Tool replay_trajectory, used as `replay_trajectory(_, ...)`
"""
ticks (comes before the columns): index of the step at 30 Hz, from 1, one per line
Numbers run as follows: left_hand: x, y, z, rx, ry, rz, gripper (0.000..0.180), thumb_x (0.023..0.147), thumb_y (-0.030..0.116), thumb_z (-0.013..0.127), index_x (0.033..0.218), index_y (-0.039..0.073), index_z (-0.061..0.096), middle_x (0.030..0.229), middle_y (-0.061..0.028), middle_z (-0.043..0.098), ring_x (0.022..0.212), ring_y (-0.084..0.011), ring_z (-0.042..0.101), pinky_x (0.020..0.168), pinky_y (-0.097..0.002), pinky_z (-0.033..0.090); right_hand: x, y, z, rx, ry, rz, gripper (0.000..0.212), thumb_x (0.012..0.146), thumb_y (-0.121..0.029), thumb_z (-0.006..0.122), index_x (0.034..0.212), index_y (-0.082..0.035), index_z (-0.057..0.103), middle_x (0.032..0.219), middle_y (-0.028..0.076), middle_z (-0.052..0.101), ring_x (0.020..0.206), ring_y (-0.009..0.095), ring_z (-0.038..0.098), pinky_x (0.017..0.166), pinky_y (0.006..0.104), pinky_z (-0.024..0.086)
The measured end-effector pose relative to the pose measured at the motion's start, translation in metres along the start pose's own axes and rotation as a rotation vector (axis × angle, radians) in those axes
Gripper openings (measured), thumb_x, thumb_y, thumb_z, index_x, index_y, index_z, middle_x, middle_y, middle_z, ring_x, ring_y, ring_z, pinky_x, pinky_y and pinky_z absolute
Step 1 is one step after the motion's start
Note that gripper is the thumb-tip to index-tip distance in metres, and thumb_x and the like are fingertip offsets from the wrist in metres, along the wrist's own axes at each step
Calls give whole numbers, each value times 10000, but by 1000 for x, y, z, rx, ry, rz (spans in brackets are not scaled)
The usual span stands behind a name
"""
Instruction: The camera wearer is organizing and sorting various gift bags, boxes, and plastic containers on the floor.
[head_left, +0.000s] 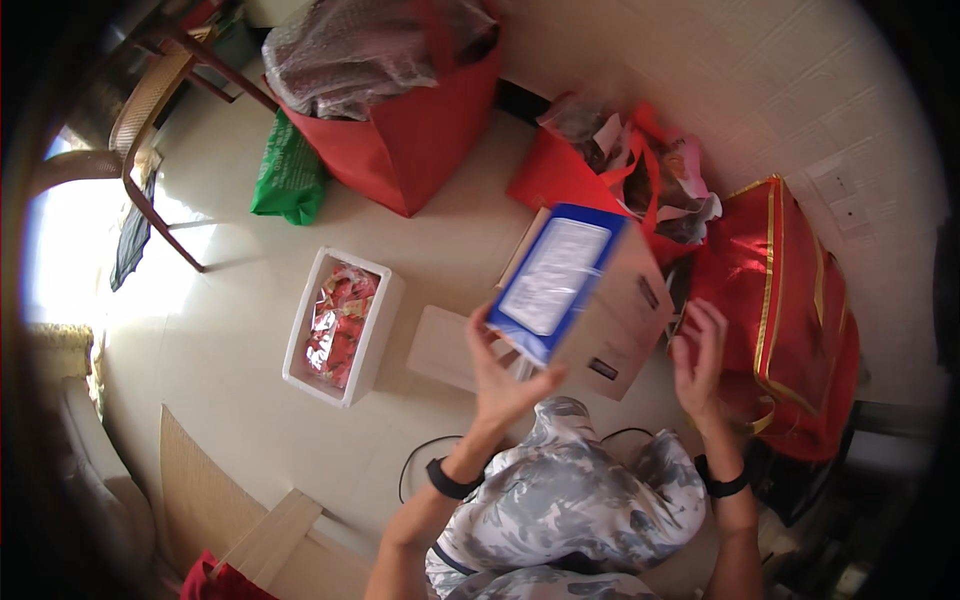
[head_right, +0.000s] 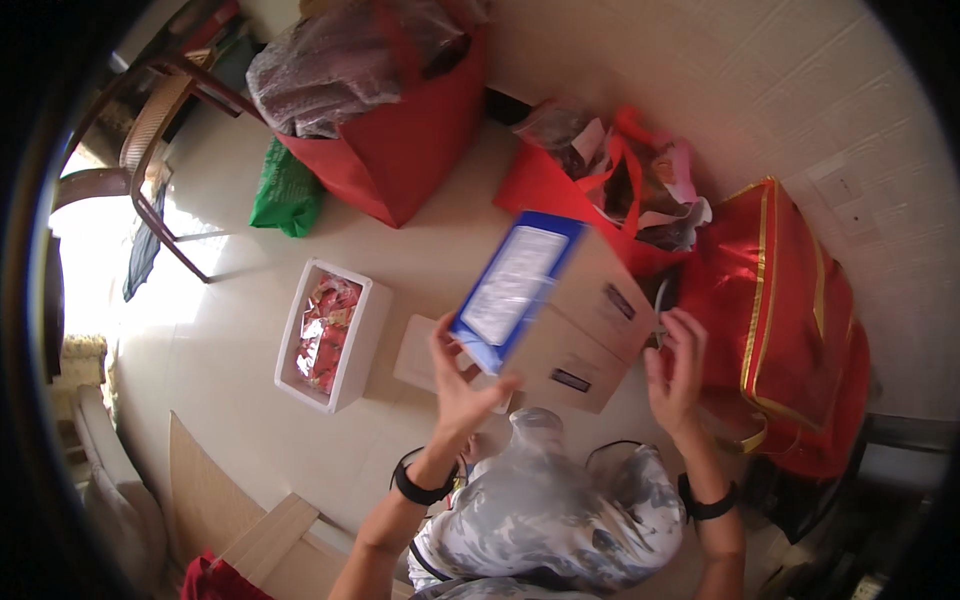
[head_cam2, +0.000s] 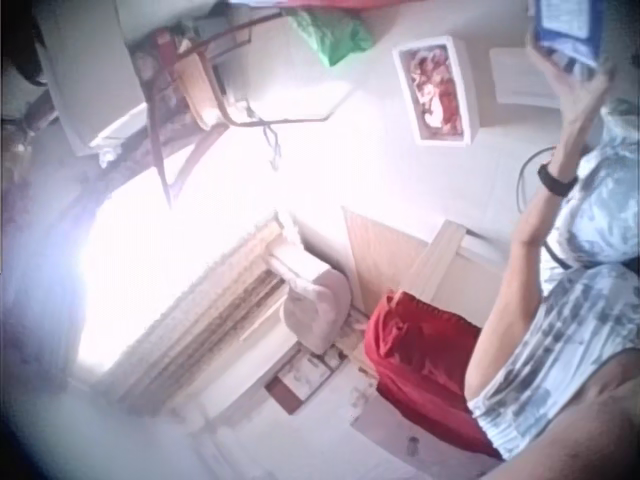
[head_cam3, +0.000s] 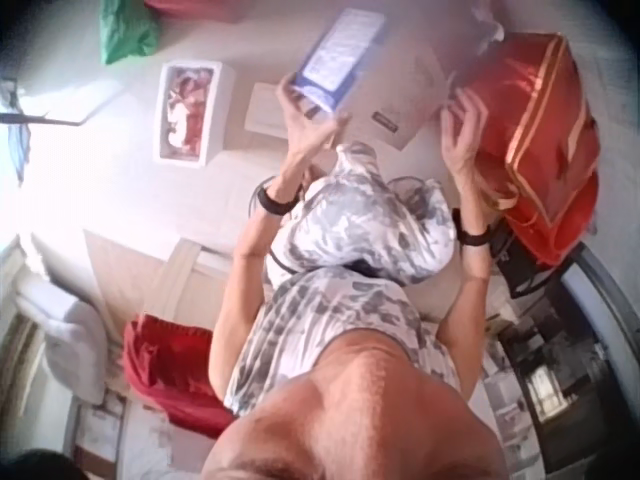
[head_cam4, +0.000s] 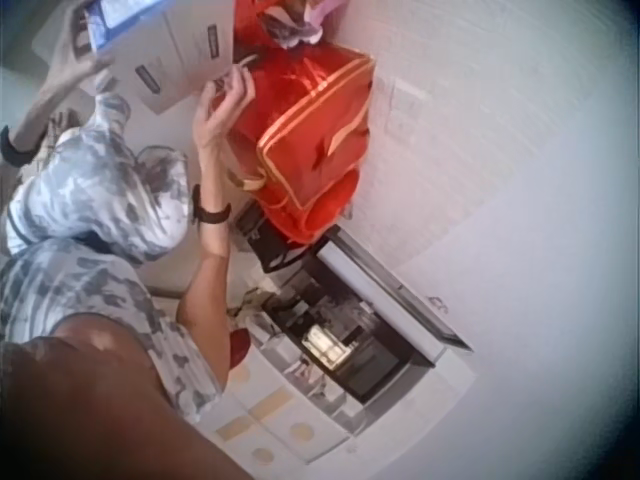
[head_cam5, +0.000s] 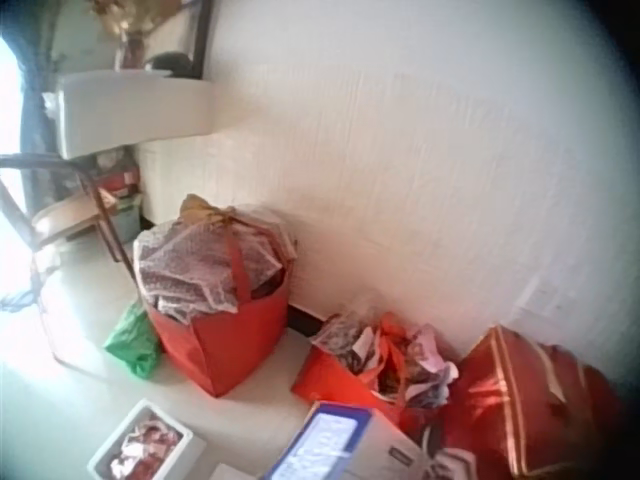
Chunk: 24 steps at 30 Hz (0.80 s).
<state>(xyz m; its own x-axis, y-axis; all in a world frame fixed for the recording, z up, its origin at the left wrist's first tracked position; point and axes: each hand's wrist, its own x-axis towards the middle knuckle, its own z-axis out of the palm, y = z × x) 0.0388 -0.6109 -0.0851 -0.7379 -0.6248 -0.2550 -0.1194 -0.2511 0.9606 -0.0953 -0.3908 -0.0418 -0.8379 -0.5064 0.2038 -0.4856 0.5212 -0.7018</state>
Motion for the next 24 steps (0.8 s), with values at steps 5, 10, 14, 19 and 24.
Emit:
replay_trajectory(5,8,-38,-74,-86,80,30,1050,528,469,767,1340,35,262,1251,-133,375,1232,-270,353,1036,-378,274,-22,59,21,-331,-221,-17,523,828,-147,596,1282,-5,378,1243,218,389,1114,371,459,921,401,410)
replay_trajectory(10,-12,-57,-136,-157,140,-70,1039,548,502,741,1344,37,260,1263,-138,379,1219,-250,370,1005,-379,312,-30,118,72,-203,-442,488,746,804,-244,650,1361,25,233,1341,270,333,1263,412,329,1017,404,337)
replay_trajectory(14,-28,-51,-140,-204,170,-89,1042,550,503,751,1344,39,260,1253,-131,385,1203,-243,383,980,-380,343,-15,151,112,-8,-362,618,788,806,-283,656,1378,16,204,1376,259,313,1299,363,307,1055,383,285)
replay_trajectory(19,-37,-64,-160,-166,143,-71,1057,550,499,755,1346,21,250,1269,-136,369,1217,-256,368,993,-386,331,-23,147,137,261,-150,516,756,818,-150,639,1397,-13,173,1369,210,359,1299,284,329,1064,363,261)
replay_trajectory(24,-37,-69,-167,-80,132,-39,1067,547,501,749,1357,16,252,1325,-151,323,1260,-262,315,1027,-397,287,-49,141,135,361,-144,498,764,819,-101,626,1413,-33,150,1383,185,354,1297,269,338,1050,353,280)
